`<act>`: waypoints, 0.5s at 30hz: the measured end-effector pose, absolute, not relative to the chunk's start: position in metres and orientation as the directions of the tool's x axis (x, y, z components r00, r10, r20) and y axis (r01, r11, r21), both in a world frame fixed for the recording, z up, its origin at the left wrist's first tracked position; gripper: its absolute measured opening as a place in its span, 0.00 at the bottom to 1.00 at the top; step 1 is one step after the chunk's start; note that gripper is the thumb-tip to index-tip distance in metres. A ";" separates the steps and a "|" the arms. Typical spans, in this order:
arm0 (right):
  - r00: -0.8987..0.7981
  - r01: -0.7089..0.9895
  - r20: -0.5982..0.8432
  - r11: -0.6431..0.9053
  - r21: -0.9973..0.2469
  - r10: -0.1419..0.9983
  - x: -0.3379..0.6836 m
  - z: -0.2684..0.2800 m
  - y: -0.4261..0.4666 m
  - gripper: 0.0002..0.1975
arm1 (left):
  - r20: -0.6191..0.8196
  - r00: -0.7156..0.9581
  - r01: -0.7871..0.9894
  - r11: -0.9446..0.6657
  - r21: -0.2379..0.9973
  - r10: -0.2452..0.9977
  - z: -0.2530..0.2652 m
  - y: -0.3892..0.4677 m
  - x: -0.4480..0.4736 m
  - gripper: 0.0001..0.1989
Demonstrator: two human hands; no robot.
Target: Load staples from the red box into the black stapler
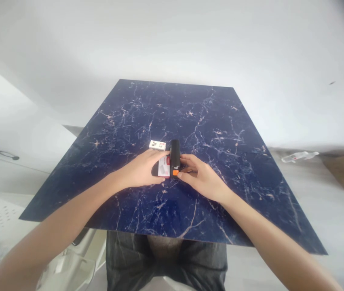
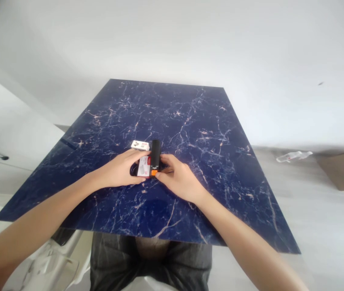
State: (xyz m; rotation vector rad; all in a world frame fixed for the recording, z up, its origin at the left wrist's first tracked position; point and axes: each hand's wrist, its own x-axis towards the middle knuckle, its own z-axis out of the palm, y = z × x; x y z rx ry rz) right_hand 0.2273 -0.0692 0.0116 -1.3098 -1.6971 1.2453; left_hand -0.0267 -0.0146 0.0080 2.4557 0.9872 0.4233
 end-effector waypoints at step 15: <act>-0.310 0.305 -0.040 0.060 -0.950 0.950 0.228 0.008 -0.070 0.22 | 0.330 0.519 0.697 -0.614 0.370 0.788 -0.006 0.025 -0.043 0.17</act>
